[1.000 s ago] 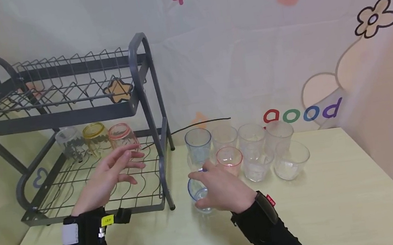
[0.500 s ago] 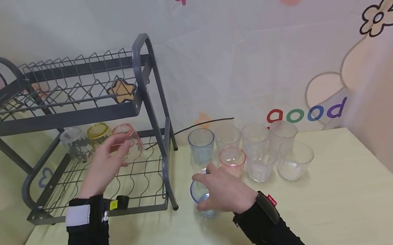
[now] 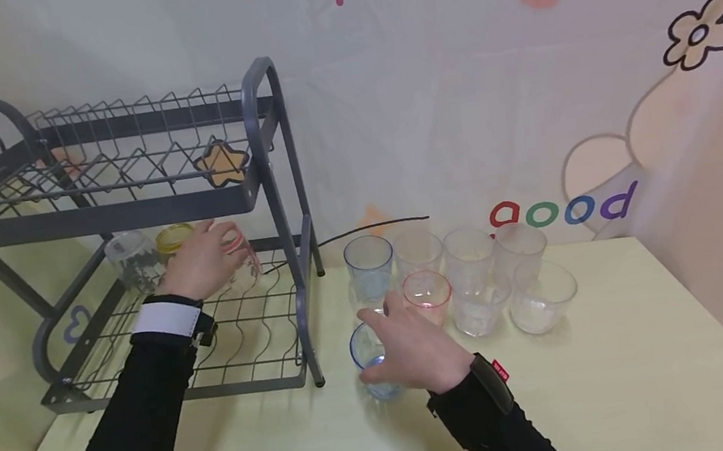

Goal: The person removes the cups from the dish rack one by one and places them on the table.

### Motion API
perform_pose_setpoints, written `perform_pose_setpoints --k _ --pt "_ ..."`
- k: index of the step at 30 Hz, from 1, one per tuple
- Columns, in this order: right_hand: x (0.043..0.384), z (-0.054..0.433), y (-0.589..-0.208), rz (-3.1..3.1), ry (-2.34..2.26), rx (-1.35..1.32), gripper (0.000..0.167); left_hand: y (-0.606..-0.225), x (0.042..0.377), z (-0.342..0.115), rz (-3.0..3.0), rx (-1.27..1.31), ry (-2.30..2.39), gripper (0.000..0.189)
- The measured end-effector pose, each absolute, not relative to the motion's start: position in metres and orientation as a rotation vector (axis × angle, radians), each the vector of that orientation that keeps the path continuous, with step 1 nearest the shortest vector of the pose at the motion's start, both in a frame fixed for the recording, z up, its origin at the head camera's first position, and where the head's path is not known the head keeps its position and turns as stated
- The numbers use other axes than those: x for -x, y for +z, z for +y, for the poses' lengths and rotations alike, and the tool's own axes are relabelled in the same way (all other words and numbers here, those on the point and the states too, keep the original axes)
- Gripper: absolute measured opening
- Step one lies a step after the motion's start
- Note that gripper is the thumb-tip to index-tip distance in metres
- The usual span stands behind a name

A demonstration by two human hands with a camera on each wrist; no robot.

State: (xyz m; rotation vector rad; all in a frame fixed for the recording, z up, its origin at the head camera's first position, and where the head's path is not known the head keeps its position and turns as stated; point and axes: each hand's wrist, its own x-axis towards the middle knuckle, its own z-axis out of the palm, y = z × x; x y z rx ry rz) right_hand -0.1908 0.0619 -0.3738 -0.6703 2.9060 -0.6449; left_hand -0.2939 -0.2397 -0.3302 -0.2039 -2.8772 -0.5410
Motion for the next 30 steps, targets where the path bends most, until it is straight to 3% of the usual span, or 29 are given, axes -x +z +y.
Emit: perform_pose_setpoints --k 7,15,30 --pt "0.19 0.06 -0.373 2.928 -0.623 0.682 0.078 -0.327 0.303 -0.236 -2.964 0.135 -0.433 0.042" --pt "0.19 0.062 -0.374 2.929 -0.64 0.717 0.079 -0.329 0.312 -0.235 -3.048 0.056 -0.479 0.077" --pt "0.186 0.071 -0.36 3.038 -0.515 0.84 0.081 -0.325 0.308 -0.239 -3.056 0.121 -0.445 0.075"
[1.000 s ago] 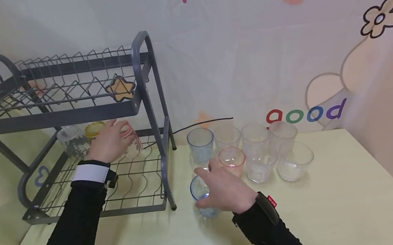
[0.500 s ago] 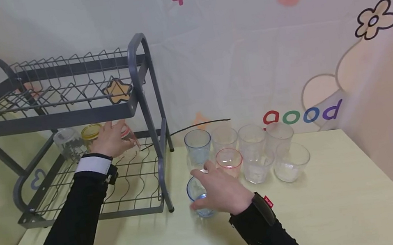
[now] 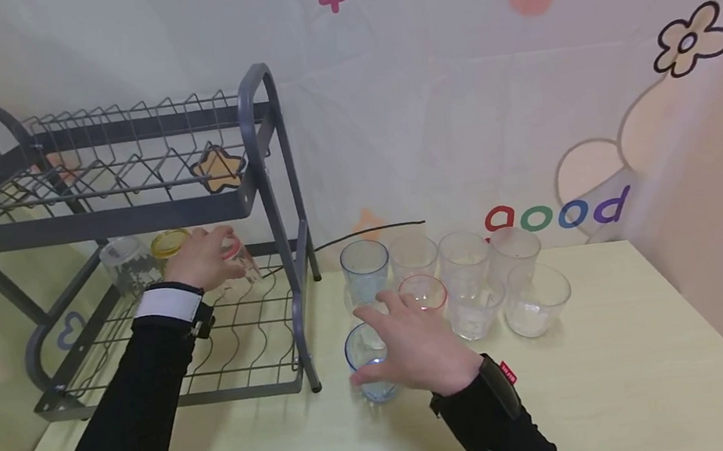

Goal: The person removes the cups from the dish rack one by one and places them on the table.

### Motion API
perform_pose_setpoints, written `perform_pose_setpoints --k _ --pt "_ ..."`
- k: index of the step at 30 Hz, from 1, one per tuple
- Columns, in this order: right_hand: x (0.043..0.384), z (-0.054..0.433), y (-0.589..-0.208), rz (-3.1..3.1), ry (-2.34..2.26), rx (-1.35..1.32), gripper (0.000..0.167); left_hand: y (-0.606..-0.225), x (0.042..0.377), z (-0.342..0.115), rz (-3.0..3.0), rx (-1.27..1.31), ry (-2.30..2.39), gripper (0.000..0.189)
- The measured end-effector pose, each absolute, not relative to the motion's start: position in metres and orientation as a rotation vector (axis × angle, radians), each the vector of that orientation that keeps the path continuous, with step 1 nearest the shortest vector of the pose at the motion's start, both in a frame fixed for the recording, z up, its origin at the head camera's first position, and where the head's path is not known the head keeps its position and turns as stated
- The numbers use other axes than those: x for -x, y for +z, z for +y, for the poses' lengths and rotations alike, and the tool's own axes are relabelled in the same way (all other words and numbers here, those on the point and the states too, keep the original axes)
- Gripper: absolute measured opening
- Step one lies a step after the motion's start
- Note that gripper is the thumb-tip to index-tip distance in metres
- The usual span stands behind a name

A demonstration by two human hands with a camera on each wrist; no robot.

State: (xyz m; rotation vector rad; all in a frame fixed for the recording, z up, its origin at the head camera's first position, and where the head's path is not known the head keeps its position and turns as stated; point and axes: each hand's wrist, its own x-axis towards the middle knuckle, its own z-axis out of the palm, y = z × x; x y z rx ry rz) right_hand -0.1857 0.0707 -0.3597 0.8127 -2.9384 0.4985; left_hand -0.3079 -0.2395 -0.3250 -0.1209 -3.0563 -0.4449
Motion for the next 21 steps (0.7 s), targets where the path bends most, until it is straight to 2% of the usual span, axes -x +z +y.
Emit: perform_pose_setpoints --k 7,21 --pt "0.184 0.077 -0.356 -2.853 0.556 -0.865 0.071 -0.322 0.291 -0.243 -3.042 0.218 -0.526 0.073" --pt "0.183 0.075 -0.346 -2.712 0.635 -0.957 0.067 -0.317 0.23 -0.274 -2.882 0.27 -0.97 0.079"
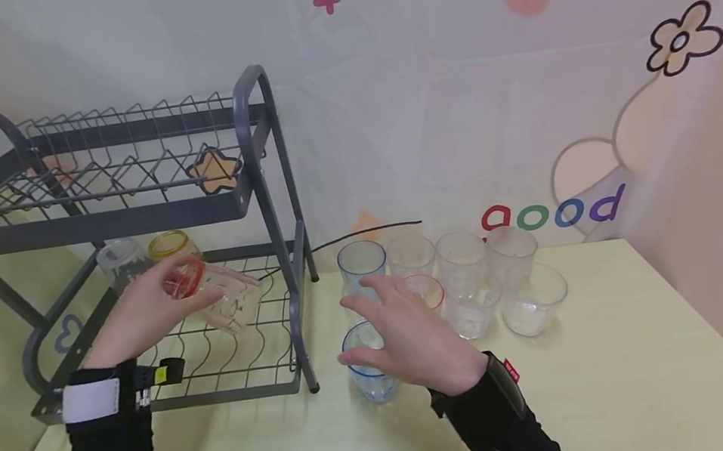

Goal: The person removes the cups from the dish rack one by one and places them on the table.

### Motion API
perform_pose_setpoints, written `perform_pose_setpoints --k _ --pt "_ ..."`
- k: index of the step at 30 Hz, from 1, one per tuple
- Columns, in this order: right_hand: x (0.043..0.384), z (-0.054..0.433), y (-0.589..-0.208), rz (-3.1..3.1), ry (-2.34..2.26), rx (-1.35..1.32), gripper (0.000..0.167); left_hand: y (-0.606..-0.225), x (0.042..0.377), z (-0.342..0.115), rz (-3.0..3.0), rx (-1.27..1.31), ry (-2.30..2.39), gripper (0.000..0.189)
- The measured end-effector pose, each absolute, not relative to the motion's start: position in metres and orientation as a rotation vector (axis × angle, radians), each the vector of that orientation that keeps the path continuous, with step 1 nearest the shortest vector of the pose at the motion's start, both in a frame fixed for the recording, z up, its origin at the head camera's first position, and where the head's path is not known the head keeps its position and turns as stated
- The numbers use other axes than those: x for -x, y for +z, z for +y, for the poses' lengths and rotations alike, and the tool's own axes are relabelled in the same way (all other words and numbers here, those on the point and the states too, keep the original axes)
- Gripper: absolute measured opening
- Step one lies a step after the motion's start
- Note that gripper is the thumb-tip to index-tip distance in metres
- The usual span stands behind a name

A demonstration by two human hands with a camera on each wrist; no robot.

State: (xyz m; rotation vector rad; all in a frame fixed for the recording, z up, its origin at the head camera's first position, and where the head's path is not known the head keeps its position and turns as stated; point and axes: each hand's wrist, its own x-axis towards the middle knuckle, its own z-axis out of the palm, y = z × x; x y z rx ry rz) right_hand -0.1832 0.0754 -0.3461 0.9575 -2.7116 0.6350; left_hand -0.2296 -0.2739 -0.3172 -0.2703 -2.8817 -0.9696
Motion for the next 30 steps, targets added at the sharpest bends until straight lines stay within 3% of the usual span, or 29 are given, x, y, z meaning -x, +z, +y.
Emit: perform_pose_setpoints --k 6,14,22,30 --pt "0.18 0.075 -0.343 -2.667 0.677 -1.012 0.068 -0.313 0.203 -0.278 -2.878 0.268 -1.155 0.079" --pt "0.178 0.07 -0.341 -2.608 0.755 -1.08 0.083 -0.313 0.186 -0.27 -2.766 0.465 -1.451 0.058" --pt "0.179 0.064 -0.338 -2.507 0.896 -1.142 0.105 -0.317 0.181 -0.251 -2.6 0.626 -1.627 0.05" --pt "0.177 0.062 -0.336 -2.293 1.075 -1.245 0.111 -0.313 0.182 -0.225 -2.537 0.753 -1.715 0.051"
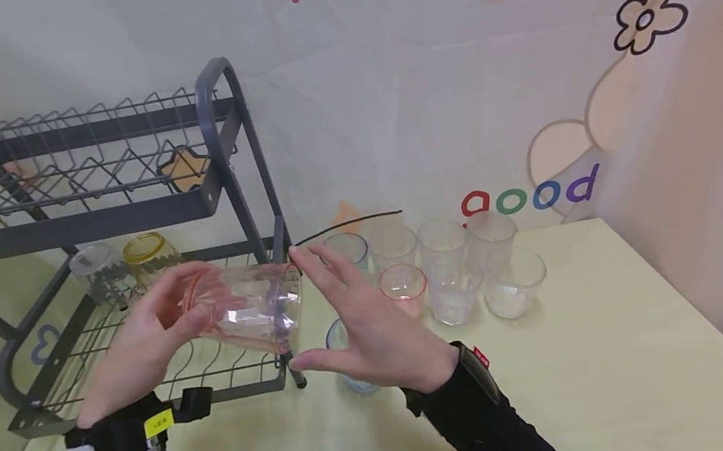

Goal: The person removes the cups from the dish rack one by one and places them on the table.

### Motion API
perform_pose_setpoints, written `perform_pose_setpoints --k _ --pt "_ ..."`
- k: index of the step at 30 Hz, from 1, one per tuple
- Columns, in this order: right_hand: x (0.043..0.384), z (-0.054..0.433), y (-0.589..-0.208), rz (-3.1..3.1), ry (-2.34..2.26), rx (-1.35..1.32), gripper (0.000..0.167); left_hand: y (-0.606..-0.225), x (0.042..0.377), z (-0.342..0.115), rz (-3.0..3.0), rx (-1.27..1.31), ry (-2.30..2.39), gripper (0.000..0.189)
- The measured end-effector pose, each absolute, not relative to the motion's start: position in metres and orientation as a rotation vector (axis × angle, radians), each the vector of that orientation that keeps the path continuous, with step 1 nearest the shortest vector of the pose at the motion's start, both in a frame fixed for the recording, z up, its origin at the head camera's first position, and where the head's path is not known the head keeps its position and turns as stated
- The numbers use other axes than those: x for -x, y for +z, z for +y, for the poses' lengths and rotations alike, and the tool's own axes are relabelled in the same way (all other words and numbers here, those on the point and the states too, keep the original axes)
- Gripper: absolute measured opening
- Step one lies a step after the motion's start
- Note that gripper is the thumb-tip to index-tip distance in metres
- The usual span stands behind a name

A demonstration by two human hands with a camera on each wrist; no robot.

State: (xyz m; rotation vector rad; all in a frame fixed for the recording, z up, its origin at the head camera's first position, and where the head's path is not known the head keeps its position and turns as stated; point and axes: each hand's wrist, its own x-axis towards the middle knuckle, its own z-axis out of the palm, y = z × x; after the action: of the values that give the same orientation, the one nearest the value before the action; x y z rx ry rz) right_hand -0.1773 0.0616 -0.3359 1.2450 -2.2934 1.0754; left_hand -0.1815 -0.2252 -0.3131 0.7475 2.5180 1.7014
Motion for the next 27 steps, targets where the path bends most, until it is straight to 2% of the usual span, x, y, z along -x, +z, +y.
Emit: perform_pose_setpoints --k 5,17,27 --pt "0.175 0.061 -0.331 -2.159 1.197 -1.273 0.107 -0.31 0.183 -0.212 2.464 -0.758 1.714 0.051" --pt "0.176 0.069 -0.326 -2.021 1.265 -1.308 0.08 -0.315 0.19 -0.182 2.246 -0.772 1.773 0.058" --pt "0.171 0.079 -0.318 -2.05 1.103 -1.175 0.079 -0.317 0.188 -0.171 2.344 -0.801 1.668 0.059"
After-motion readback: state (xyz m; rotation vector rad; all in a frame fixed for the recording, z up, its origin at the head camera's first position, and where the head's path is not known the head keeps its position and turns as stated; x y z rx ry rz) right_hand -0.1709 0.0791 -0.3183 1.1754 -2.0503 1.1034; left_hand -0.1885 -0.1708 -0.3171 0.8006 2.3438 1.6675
